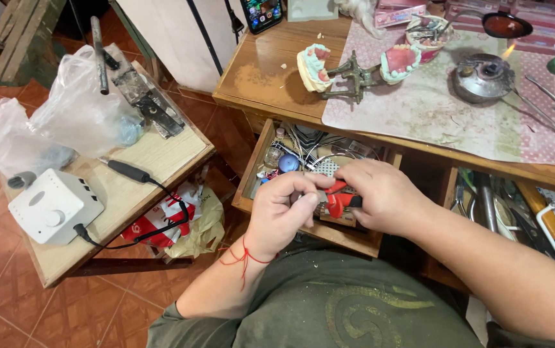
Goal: Fabricating a dental appliance by shaping wire and fitting it to a dental cast using pliers and other lab tools
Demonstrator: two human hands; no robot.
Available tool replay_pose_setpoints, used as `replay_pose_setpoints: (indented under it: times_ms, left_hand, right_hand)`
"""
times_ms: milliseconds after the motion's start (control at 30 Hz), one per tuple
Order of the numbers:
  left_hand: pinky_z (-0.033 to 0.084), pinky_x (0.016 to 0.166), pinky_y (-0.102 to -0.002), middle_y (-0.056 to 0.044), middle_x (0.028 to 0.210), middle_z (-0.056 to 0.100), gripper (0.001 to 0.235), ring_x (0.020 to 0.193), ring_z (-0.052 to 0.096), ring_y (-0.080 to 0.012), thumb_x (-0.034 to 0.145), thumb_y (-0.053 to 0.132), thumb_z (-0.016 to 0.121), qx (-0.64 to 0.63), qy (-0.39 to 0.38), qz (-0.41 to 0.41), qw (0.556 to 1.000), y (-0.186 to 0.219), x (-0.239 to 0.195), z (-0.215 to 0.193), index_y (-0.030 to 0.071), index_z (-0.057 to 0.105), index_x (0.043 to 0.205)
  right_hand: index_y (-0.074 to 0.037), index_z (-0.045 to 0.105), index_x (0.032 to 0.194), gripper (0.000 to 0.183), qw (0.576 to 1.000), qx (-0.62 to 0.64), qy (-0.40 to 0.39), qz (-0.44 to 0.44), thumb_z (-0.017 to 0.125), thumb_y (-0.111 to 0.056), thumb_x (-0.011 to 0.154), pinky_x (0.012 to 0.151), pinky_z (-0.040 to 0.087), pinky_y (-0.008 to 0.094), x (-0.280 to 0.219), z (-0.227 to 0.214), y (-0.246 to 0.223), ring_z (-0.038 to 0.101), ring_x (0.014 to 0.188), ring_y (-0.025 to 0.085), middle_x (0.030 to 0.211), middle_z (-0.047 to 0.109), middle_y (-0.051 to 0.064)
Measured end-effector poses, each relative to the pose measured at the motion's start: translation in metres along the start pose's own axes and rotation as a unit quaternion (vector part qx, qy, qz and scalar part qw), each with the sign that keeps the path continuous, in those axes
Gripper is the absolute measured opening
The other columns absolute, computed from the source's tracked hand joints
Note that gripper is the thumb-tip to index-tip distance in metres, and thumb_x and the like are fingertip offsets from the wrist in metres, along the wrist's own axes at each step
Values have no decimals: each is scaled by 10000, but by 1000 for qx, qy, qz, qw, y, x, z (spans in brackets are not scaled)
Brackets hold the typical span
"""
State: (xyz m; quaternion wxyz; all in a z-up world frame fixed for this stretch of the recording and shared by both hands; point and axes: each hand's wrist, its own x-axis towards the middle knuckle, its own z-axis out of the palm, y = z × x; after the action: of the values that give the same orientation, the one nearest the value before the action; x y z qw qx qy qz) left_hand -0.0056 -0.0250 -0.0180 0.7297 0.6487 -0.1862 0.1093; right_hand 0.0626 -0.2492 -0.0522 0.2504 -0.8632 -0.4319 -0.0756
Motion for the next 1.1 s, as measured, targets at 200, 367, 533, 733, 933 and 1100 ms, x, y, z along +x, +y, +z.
replay_pose_setpoints:
  times_ms: [200, 367, 533, 733, 933, 1100]
  left_hand:
    - [456, 504, -197, -151, 878, 761, 205, 518, 567, -62, 960, 67, 607, -13, 61, 64, 996, -13, -6, 11, 50, 600, 757]
    - [517, 707, -302, -120, 846, 744, 169, 752, 658, -199, 963, 49, 590, 49, 66, 100, 992, -22, -4, -15, 72, 619, 797]
    - [479, 456, -215, 0, 623, 579, 220, 527, 563, -107, 907, 47, 463, 353, -173, 161, 905, -4, 3, -28, 120, 557, 723]
    - [413, 416, -445, -45, 700, 586, 118, 564, 583, -303, 858, 167, 576, 475, -341, 185, 790, -52, 21, -17, 121, 505, 776]
    - [416, 730, -431, -42, 836, 590, 203, 828, 576, -315, 943, 203, 569, 433, -419, 108, 791, -37, 38, 6, 127, 598, 757]
    - [401, 1055, -530, -80, 1444, 636, 242, 1273, 578, -344, 932, 330, 602, 430, -349, 22, 832, -16, 10, -12, 165, 715, 796]
  right_hand:
    - [-190, 616, 1062, 452, 997, -75, 22, -14, 758, -228, 636, 729, 580, 436, -6, 12, 8, 706, 860, 286, 870, 651, 38]
    - [-139, 654, 1084, 446, 996, -80, -45, -16, 791, -149, 660, 799, 592, 485, 1, -51, -4, 730, 947, 343, 923, 723, 112]
    - [-290, 604, 1222, 408, 922, -63, -234, 301, 638, -204, 825, 793, 631, 343, -54, -122, 15, 719, 875, 136, 1030, 731, -78]
    - [-304, 489, 1489, 899, 854, -62, -195, 479, 710, -223, 621, 1008, 518, 365, -208, -125, 62, 685, 1205, 220, 1389, 673, -25]
    - [-108, 475, 1539, 891, 781, -103, -102, 607, 710, -482, 765, 992, 508, 481, -240, -126, 30, 647, 1216, 410, 1395, 630, 245]
    - [-87, 455, 1498, 740, 761, -108, -68, 636, 695, -386, 866, 891, 533, 548, -213, -130, 15, 652, 1090, 486, 1222, 621, 263]
